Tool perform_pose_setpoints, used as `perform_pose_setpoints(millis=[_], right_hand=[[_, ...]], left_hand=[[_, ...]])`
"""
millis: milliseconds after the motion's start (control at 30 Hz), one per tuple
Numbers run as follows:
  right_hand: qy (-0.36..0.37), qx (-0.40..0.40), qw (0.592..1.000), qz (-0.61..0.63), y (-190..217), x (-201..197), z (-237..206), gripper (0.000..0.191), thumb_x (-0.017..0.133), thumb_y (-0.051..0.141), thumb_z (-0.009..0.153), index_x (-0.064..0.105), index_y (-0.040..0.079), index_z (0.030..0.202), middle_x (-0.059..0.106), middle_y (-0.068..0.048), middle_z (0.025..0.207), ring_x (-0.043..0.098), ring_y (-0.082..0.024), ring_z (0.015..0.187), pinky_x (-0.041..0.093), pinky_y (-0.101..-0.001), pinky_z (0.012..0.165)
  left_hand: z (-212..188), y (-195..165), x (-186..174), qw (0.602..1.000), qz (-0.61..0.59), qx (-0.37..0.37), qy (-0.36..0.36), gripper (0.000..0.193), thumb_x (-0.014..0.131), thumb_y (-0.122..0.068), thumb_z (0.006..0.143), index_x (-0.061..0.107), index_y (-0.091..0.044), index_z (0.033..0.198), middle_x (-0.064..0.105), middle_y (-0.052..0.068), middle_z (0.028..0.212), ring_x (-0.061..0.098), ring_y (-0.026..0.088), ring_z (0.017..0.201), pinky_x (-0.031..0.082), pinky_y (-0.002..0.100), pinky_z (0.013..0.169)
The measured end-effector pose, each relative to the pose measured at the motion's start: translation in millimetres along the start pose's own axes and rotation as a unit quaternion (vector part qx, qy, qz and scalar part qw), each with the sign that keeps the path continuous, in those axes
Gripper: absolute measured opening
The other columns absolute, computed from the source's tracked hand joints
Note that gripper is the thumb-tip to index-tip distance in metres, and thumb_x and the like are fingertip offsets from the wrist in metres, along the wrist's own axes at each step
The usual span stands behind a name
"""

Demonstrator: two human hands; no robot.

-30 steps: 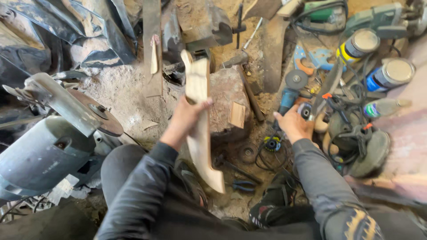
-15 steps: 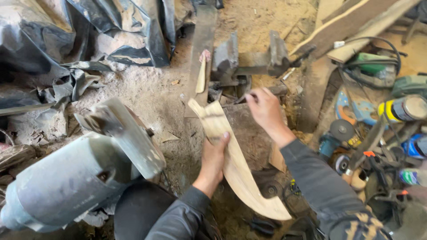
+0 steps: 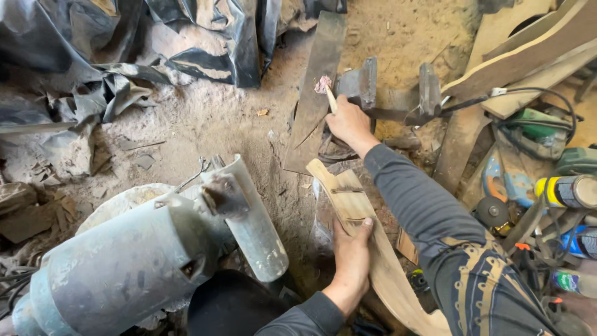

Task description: The person uses an angle grinder to cut a small piece of wood and then applies pink glue to the edges of two wooden pieces. They press the pieces together to bond them.

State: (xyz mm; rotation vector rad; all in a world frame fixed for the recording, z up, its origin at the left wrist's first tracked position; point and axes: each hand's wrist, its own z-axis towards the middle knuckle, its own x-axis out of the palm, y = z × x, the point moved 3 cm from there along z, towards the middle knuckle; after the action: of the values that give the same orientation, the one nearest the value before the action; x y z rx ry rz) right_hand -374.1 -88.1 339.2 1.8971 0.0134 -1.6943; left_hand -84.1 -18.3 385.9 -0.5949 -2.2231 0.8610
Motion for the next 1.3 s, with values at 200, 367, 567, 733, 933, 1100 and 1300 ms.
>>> perform_pose_setpoints(millis=[200, 367, 567, 733, 933, 1100, 1300], right_hand=[[-0.071, -0.060, 0.991, -0.094, 7, 16, -43, 0.036, 0.058, 0.031, 0.093, 0.057, 0.008, 0.120, 0.067, -0.024, 0.096, 0.068, -0.047, 0.085, 0.053, -0.0602, 0.072], [-0.057, -0.056, 0.991, -0.109, 53, 19, -57, 0.030, 0.057, 0.031, 0.096, 0.058, 0.010, 0.117, 0.067, -0.023, 0.100, 0.067, -0.046, 0.088, 0.052, -0.0608, 0.075], [-0.041, -0.069, 0.986, -0.148, 73, -7, -70, 0.032, 0.057, 0.033, 0.094, 0.060, 0.009, 0.113, 0.068, -0.024, 0.100, 0.068, -0.046, 0.090, 0.053, -0.0599, 0.077], [-0.046, -0.106, 0.993, -0.040, 43, -21, -75, 0.030, 0.061, 0.028, 0.090, 0.059, 0.006, 0.110, 0.069, -0.027, 0.094, 0.067, -0.047, 0.088, 0.053, -0.0584, 0.078], [0.053, 0.027, 0.948, 0.313, 15, -1, -88, 0.018, 0.065, 0.022, 0.093, 0.059, 0.006, 0.099, 0.065, -0.018, 0.083, 0.062, -0.031, 0.070, 0.048, -0.0448, 0.059], [0.120, 0.149, 0.854, 0.484, -1, 4, -147, 0.013, 0.061, 0.019, 0.094, 0.056, 0.009, 0.101, 0.057, -0.004, 0.080, 0.049, -0.016, 0.062, 0.040, -0.0338, 0.048], [-0.007, -0.008, 0.926, 0.378, -37, 10, -287, 0.024, 0.066, 0.014, 0.092, 0.053, 0.005, 0.109, 0.062, -0.009, 0.088, 0.056, -0.013, 0.076, 0.046, -0.0308, 0.064]], left_hand=[[-1, -10, -48, 0.990, -0.132, 0.028, 0.041, 0.057, 0.063, -0.009, 0.092, 0.042, -0.011, 0.145, 0.060, 0.007, 0.130, 0.057, 0.020, 0.117, 0.047, 0.036, 0.102], [19, -41, -91, 0.988, -0.148, 0.029, 0.012, 0.052, 0.061, -0.008, 0.094, 0.046, -0.002, 0.143, 0.059, 0.013, 0.128, 0.057, 0.025, 0.116, 0.047, 0.039, 0.100], [90, -24, -117, 0.975, -0.177, 0.032, -0.128, 0.067, 0.061, -0.006, 0.094, 0.029, -0.014, 0.152, 0.047, 0.004, 0.139, 0.053, 0.022, 0.125, 0.047, 0.041, 0.105], [163, -2, -113, 0.961, -0.263, 0.081, -0.032, 0.055, 0.060, -0.002, 0.090, 0.045, -0.006, 0.142, 0.059, 0.015, 0.126, 0.060, 0.032, 0.107, 0.053, 0.047, 0.092], [154, 37, -107, 0.979, -0.178, 0.104, 0.006, 0.046, 0.063, -0.004, 0.093, 0.051, 0.000, 0.137, 0.064, 0.015, 0.129, 0.063, 0.028, 0.111, 0.052, 0.042, 0.098], [39, 79, -99, 0.992, -0.120, 0.027, 0.029, 0.043, 0.062, -0.012, 0.094, 0.052, 0.001, 0.134, 0.063, 0.011, 0.134, 0.061, 0.023, 0.121, 0.048, 0.040, 0.107], [-108, 121, -121, 0.993, -0.092, -0.018, 0.074, 0.042, 0.066, -0.006, 0.093, 0.055, -0.002, 0.133, 0.065, 0.009, 0.125, 0.062, 0.021, 0.113, 0.049, 0.037, 0.100]])
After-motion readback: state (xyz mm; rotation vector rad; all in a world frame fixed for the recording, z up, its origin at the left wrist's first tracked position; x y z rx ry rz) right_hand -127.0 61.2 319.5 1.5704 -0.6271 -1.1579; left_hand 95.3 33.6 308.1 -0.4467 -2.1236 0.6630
